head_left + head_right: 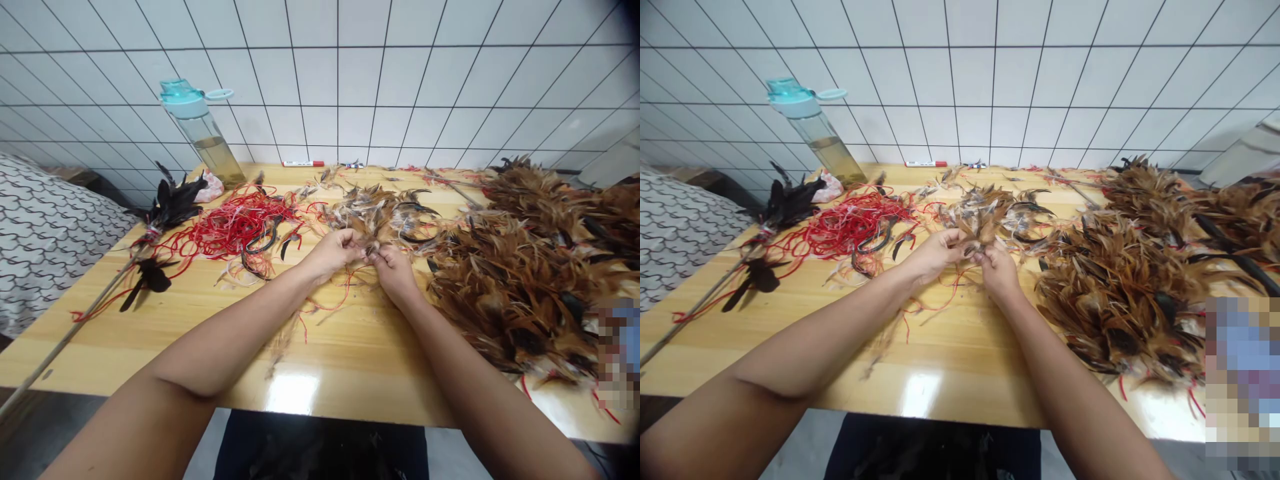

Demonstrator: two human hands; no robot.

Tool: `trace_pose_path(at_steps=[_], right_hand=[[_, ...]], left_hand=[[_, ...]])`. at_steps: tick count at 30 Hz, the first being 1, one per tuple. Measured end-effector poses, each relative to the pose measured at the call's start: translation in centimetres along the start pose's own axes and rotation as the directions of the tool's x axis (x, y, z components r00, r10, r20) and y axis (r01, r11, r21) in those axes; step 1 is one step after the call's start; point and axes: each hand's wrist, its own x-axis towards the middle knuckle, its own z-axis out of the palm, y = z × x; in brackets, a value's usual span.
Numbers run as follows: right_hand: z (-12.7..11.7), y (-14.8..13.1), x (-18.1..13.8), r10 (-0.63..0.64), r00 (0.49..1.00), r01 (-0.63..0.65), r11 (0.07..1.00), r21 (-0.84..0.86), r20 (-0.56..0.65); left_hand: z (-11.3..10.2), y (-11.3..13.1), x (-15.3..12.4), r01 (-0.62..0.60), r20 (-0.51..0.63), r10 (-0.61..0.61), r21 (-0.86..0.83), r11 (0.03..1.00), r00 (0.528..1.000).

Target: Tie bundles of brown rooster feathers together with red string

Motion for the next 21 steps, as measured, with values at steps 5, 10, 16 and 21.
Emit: trace_pose_path(at_steps=[5,10,16,21], right_hand=[[0.0,-0.5,-0.2,-0.035,0.998,0.035,0.999,-0.008,0.062],[-0.2,-0.8,-0.2,-0.059,0.991,0.059,0.998,0.004,0.117],[-0.3,-0.9,-0.4,-0.039,0.986,0.033,0.999,0.039,0.165],[-0.3,-0.9,-0.7,-0.061,0.988,0.047,0.994,0.096,0.144]], left_hand=[[-0.7,0.4,0.1,0.010,0.122,-0.003,-0.060,0.998,0.993],[-1.1,1.2,0.0,0.009,0.254,-0.007,-0.007,1.000,0.967],[-0.9,0.7,0.0,-0.051,0.257,0.034,0.060,0.997,0.966],[-0.6,0.1,-0.2,-0.022,0.192,0.011,0.051,0.998,0.981]])
